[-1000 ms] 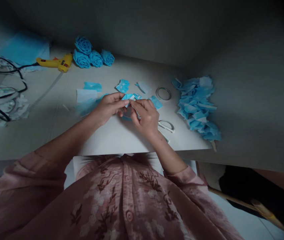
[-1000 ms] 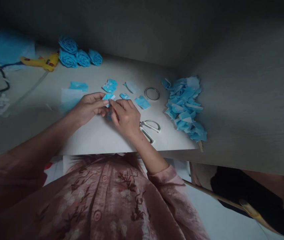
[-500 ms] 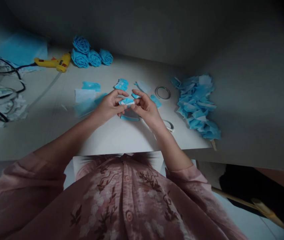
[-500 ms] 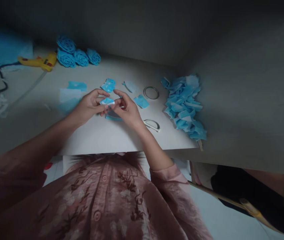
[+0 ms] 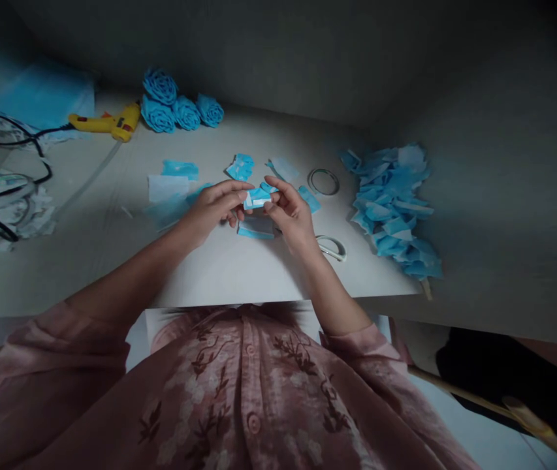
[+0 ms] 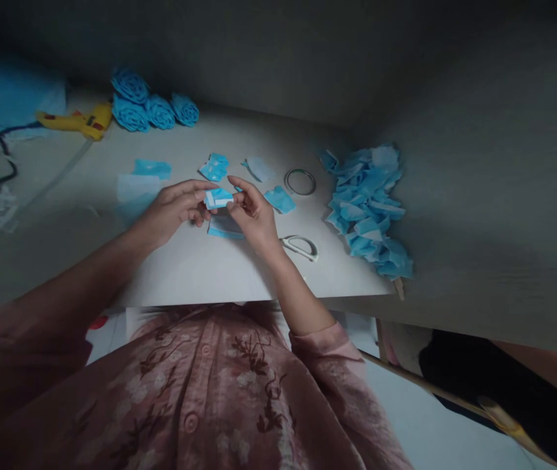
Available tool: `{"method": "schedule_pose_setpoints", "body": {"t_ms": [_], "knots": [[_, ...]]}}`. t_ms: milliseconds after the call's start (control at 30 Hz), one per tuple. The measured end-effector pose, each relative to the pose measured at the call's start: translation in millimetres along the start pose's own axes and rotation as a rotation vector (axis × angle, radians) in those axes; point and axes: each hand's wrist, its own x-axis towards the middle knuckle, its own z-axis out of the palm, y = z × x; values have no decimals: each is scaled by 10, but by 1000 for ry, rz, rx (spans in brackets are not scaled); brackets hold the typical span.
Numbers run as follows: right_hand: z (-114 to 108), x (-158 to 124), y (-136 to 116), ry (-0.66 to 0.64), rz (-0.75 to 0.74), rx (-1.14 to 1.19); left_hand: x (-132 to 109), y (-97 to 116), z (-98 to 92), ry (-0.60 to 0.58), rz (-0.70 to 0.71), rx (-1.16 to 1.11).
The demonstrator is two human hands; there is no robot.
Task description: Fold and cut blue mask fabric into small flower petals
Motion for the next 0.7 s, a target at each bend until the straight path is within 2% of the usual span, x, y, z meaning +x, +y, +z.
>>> {"method": "schedule_pose_setpoints", "body": {"t_ms": [133,300,533,633,700], "knots": [[17,-25,38,2,11,17,-2,-17,17,14,4,107],[31,-39,-29,-26,16,40,-3,-48,24,47,50,139],[50,-40,-57,-32,21,87,-35,-74,28,-53,73,317],[51,-45,-50,15,13,67,-23,-72,13,-112,85,289],[45,-50,-56,33,16,42,-9,-69,-1,-104,92,247]]}}
